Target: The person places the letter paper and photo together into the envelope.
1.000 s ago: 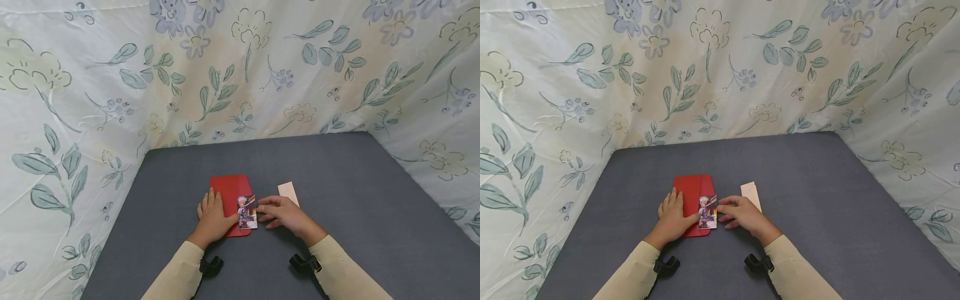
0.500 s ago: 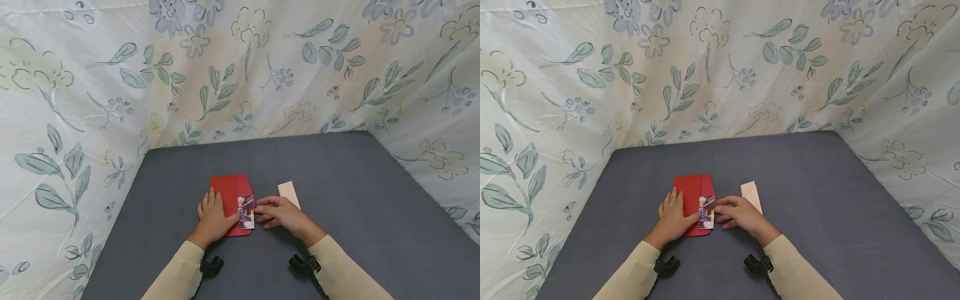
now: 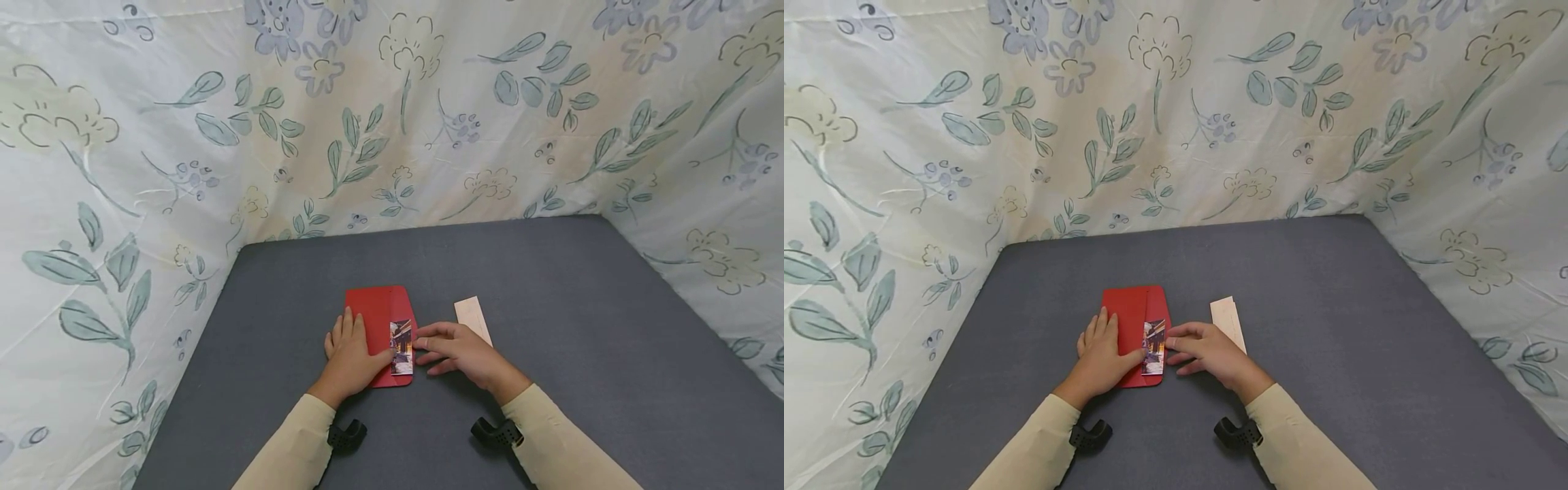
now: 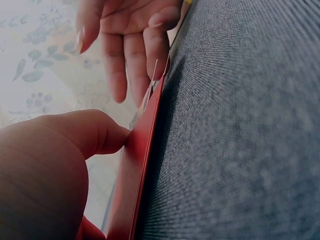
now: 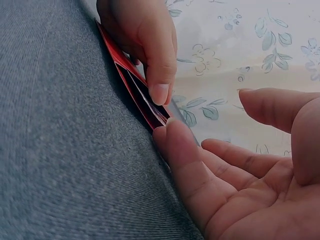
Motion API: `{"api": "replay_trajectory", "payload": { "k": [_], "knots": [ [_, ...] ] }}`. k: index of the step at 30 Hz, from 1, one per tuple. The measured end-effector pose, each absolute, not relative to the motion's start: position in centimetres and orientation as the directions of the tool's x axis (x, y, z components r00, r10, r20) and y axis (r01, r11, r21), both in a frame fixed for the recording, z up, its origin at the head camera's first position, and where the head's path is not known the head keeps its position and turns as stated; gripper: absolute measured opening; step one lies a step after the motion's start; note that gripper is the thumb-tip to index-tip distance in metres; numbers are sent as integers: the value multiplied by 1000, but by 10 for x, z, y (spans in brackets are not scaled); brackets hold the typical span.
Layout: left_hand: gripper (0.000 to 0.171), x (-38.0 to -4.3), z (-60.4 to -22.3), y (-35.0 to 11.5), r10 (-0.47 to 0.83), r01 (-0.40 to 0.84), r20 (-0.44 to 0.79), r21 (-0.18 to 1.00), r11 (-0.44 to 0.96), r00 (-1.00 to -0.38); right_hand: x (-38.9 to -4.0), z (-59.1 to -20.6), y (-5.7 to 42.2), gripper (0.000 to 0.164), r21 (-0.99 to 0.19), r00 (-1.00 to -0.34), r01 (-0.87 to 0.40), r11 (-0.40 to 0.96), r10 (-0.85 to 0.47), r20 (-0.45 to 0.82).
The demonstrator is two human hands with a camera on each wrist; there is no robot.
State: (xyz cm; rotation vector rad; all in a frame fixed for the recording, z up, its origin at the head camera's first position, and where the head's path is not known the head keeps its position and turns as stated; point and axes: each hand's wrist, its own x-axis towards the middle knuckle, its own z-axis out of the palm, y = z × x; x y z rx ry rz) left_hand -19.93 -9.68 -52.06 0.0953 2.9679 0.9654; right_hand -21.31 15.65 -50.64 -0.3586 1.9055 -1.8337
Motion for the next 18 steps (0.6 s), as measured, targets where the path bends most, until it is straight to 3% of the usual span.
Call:
{"api": "replay_trajectory", "payload": {
  "k": [18],
  "knots": [
    [110, -205, -520, -99, 70, 56, -1, 590, 806, -998, -214, -508, 149, 55, -981, -831, 191, 16, -529, -170]
  ]
}}
